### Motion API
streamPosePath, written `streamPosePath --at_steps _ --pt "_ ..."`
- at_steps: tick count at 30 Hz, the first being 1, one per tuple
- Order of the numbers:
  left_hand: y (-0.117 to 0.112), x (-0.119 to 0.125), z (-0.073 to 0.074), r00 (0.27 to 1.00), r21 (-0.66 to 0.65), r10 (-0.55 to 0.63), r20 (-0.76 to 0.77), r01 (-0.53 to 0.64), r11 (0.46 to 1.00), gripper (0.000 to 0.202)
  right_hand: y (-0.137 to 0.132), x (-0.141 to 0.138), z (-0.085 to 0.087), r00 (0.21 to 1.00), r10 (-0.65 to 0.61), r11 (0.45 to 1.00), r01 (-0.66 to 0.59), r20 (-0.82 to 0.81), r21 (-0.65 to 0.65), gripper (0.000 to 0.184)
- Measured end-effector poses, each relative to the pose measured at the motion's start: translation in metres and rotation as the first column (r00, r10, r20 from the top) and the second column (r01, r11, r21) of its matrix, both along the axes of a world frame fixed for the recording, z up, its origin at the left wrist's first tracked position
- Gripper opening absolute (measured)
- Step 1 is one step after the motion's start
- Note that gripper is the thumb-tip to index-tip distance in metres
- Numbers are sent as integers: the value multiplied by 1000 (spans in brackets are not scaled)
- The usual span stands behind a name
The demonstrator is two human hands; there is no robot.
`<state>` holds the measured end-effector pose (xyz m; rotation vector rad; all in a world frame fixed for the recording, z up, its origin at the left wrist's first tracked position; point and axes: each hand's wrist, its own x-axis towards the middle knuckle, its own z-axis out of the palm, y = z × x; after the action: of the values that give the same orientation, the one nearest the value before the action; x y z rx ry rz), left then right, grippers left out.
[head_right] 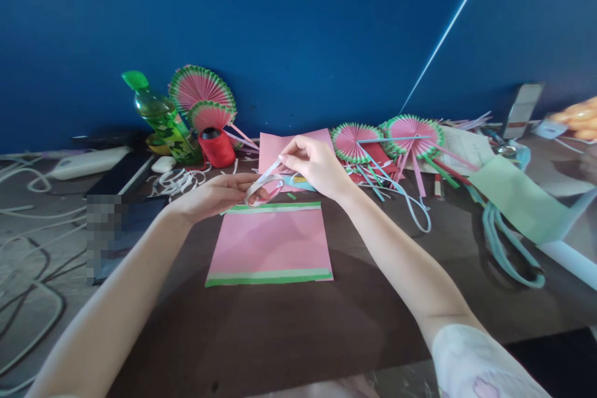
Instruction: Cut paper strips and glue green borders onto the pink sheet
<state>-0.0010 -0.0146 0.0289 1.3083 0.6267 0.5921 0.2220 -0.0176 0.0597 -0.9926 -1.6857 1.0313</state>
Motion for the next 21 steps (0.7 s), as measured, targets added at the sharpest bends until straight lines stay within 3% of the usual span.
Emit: streamPosePath --at_steps 7,12,21 --pt "-5 0 8 992 61 -59 -114 67 996 39 -5 2 10 994 -8 999 4 -112 -42 17" --pt "-5 -1 8 995 30 -49 -88 52 998 40 -5 4 10 991 -7 1000 6 -134 -5 20" --pt "-3 1 5 995 -14 95 22 -94 995 38 -6 9 13 990 19 1000 -18 -139 13 23"
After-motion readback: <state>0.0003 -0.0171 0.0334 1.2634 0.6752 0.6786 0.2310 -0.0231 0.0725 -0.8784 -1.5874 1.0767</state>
